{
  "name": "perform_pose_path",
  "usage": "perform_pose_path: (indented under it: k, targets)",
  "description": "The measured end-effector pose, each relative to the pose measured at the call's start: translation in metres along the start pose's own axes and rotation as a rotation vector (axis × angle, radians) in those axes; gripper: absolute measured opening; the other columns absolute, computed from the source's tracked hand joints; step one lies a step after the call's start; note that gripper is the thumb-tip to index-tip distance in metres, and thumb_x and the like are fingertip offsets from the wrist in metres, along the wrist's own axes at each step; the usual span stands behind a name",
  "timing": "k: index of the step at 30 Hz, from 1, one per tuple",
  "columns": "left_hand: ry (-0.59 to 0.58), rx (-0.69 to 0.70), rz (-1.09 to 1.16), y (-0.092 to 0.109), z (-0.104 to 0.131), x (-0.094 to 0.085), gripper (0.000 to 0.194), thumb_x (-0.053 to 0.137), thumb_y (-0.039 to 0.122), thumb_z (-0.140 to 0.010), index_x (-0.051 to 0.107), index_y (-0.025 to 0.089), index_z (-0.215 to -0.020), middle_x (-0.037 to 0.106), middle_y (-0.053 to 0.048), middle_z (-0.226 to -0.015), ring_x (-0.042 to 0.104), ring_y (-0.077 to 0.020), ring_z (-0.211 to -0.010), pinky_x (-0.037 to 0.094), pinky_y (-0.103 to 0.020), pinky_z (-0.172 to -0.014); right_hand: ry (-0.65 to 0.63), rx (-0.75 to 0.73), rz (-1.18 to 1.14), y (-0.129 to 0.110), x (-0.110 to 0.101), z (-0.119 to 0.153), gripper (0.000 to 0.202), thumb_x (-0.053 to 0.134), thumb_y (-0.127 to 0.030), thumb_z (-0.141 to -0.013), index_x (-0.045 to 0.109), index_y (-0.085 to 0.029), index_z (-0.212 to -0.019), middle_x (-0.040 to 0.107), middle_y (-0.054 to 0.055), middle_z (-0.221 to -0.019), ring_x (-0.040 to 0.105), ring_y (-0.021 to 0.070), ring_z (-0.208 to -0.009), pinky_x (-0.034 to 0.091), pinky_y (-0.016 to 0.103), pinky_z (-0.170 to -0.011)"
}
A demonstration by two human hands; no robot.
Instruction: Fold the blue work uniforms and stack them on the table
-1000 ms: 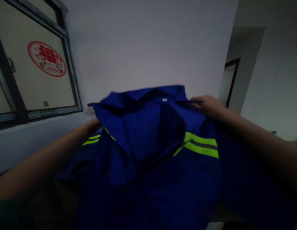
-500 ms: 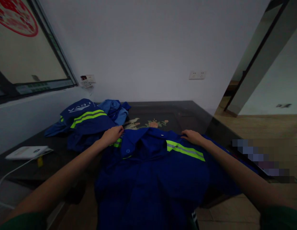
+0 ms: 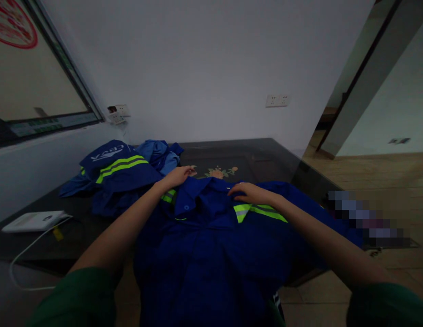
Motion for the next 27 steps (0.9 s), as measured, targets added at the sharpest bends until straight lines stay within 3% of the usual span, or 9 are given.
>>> perform_pose_path:
  k: [4, 7, 10, 13, 15, 18, 20, 23, 27]
  targets:
    - [-0.353, 0.168, 0.129, -0.021, 0.010, -0.006, 0.041, 0.050, 0.029, -0.085, 0.060, 0.016, -0.122, 0.063, -0.007, -0.126, 0.061, -0.0198, -0.111, 0.044, -0.024, -0.093, -0.094, -0.044, -0.104, -0.006, 0.020, 0.026, 0.024, 0.054, -0.016, -0.086, 0.069, -0.019, -0.105, 0.067, 0.007, -0.109, 0.060, 0.0203, -0.103, 0.043, 0.033, -0.094]
    - [-0.438, 0.235, 0.211, -0.010, 0.037, -0.010, 0.039, 0.054, 0.029, -0.083, 0.061, 0.016, -0.119, 0.064, -0.007, -0.124, 0.060, -0.0207, -0.111, 0.044, -0.024, -0.092, -0.053, -0.050, -0.133, -0.007, 0.029, 0.044, 0.022, 0.054, -0.017, -0.086, 0.069, -0.020, -0.102, 0.067, 0.007, -0.107, 0.058, 0.0206, -0.103, 0.042, 0.035, -0.094]
    - [-0.257, 0.233, 0.220, 0.017, 0.071, -0.011, 0.029, 0.055, 0.027, -0.084, 0.063, 0.016, -0.109, 0.069, -0.005, -0.109, 0.064, -0.0196, -0.097, 0.047, -0.024, -0.082, 0.015, -0.009, -0.191, -0.015, 0.032, 0.049, 0.016, 0.058, -0.020, -0.084, 0.070, -0.020, -0.095, 0.068, 0.007, -0.101, 0.059, 0.0212, -0.099, 0.043, 0.036, -0.091]
    - [0.127, 0.235, 0.049, 0.051, 0.108, -0.002, 0.018, 0.054, 0.023, -0.085, 0.061, 0.015, -0.100, 0.068, -0.007, -0.096, 0.063, -0.0203, -0.087, 0.046, -0.028, -0.074, 0.149, 0.103, -0.460, -0.033, 0.037, 0.036, 0.021, 0.057, -0.035, -0.086, 0.068, -0.018, -0.092, 0.069, 0.007, -0.093, 0.062, 0.0188, -0.084, 0.048, 0.032, -0.077]
    - [0.351, 0.326, -0.127, 0.073, 0.131, 0.011, 0.010, 0.051, 0.018, -0.087, 0.060, 0.016, -0.090, 0.067, -0.006, -0.085, 0.061, -0.0200, -0.080, 0.043, -0.031, -0.073, 0.183, 0.169, -0.760, -0.050, 0.047, 0.023, 0.035, 0.056, -0.049, -0.085, 0.066, -0.016, -0.092, 0.069, 0.006, -0.087, 0.063, 0.0171, -0.073, 0.048, 0.028, -0.062]
    - [0.529, 0.527, -0.257, 0.097, 0.159, 0.032, 0.016, 0.047, 0.014, -0.091, 0.060, 0.018, -0.082, 0.067, -0.003, -0.078, 0.060, -0.0180, -0.077, 0.040, -0.033, -0.073, 0.238, 0.249, -1.127, -0.071, 0.067, 0.005, 0.043, 0.068, -0.056, -0.072, 0.064, -0.015, -0.086, 0.068, 0.004, -0.078, 0.061, 0.0156, -0.066, 0.046, 0.026, -0.056]
    - [0.568, 0.587, -0.239, 0.104, 0.171, 0.038, 0.012, 0.050, 0.017, -0.091, 0.061, 0.018, -0.086, 0.070, -0.002, -0.083, 0.061, -0.0183, -0.082, 0.040, -0.034, -0.075, 0.326, 0.301, -1.284, -0.077, 0.078, 0.000, 0.040, 0.077, -0.050, -0.064, 0.065, -0.015, -0.080, 0.067, 0.001, -0.074, 0.059, 0.0136, -0.064, 0.045, 0.026, -0.060]
    - [0.535, 0.570, -0.129, 0.102, 0.185, 0.030, 0.012, 0.051, 0.020, -0.092, 0.062, 0.018, -0.097, 0.071, -0.003, -0.095, 0.062, -0.0201, -0.093, 0.044, -0.034, -0.080, 0.417, 0.324, -1.414, -0.075, 0.085, 0.003, 0.035, 0.084, -0.039, -0.057, 0.067, -0.015, -0.075, 0.067, 0.000, -0.071, 0.056, 0.0116, -0.062, 0.041, 0.025, -0.060]
    - [0.258, 0.275, 0.158, 0.080, 0.189, 0.000, 0.029, 0.036, 0.019, -0.096, 0.057, 0.019, -0.117, 0.069, -0.005, -0.100, 0.065, -0.0146, -0.079, 0.052, -0.026, -0.068, 0.399, 0.342, -1.413, -0.071, 0.082, 0.010, 0.031, 0.085, -0.036, -0.056, 0.064, -0.015, -0.066, 0.063, -0.002, -0.061, 0.047, 0.0078, -0.052, 0.032, 0.022, -0.051]
Point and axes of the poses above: each hand's wrist, its own z-axis away from the middle knuckle, its own x-axis out of the palm, y = z × x, the point moved 1 cm from there along -z, towards the middle knuckle
